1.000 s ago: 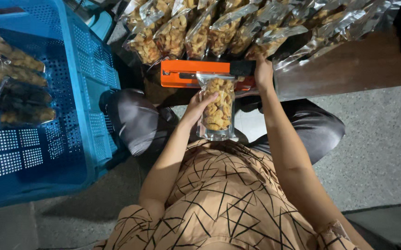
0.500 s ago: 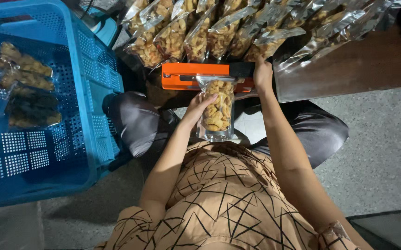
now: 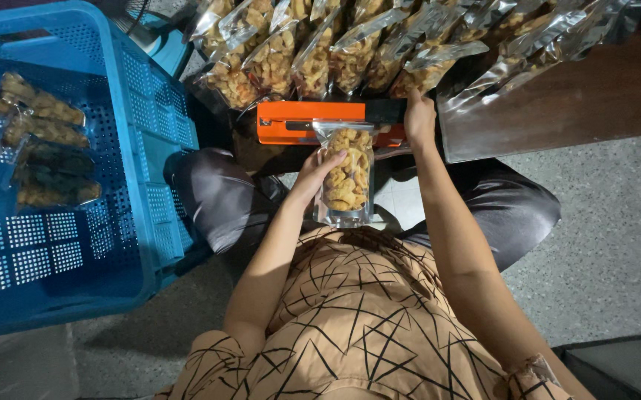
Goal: The person wipes a clear plastic bag filled with snacks using a white cloth, then seals it with an orange handheld heat sealer. The sealed bag is placed into a blue plastic basket. This process is repeated for multiple snack bags.
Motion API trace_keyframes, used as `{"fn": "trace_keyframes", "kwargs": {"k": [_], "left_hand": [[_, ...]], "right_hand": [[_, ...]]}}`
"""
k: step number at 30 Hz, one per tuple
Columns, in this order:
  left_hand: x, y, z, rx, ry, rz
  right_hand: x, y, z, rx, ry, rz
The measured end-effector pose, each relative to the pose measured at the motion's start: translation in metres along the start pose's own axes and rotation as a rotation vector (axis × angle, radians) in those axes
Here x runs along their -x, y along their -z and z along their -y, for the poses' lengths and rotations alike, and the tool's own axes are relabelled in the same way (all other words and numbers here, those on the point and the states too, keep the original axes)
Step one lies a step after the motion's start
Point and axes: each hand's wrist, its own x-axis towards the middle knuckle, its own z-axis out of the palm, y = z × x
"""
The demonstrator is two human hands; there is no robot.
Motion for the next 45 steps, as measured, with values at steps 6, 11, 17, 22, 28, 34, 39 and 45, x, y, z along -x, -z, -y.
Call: {"fn": "trace_keyframes", "kwargs": {"k": [6, 11, 17, 22, 28, 34, 39, 45], "left_hand": [[-0.003, 0.001, 0.003, -0.087, 0.055, -0.038], [-0.002, 0.0, 0.001, 0.001, 0.011, 0.01], [0.0, -0.001, 0.0, -0.07, 0.049, -0.005], [-0.002, 0.0, 0.002, -0.059, 0.032, -0.002], [-0.003, 0.001, 0.002, -0.021, 0.015, 0.005], [0.004, -0.001, 0.006, 0.041, 0.004, 0.008], [0.006, -0.013, -0.006, 0.103, 0.092, -0.123], [0.057, -0.026, -0.033, 0.077, 0.156, -0.114]], "right_hand": [[0.002, 0.001, 0.005, -0.003, 0.017, 0.003], [0.007, 0.002, 0.011, -0.01, -0.025, 0.009], [0.01, 0.004, 0.019, -0.001, -0.053, 0.032], [0.01, 0.004, 0.019, 0.044, -0.082, 0.014], [0.01, 0.003, 0.019, -0.062, -0.024, 0.015], [0.014, -0.001, 0.006, 0.056, -0.136, -0.062], [-0.002, 0.008, 0.018, -0.463, 0.055, 0.09], [0.093, 0.054, 0.026, -0.45, 0.122, 0.077]]}}
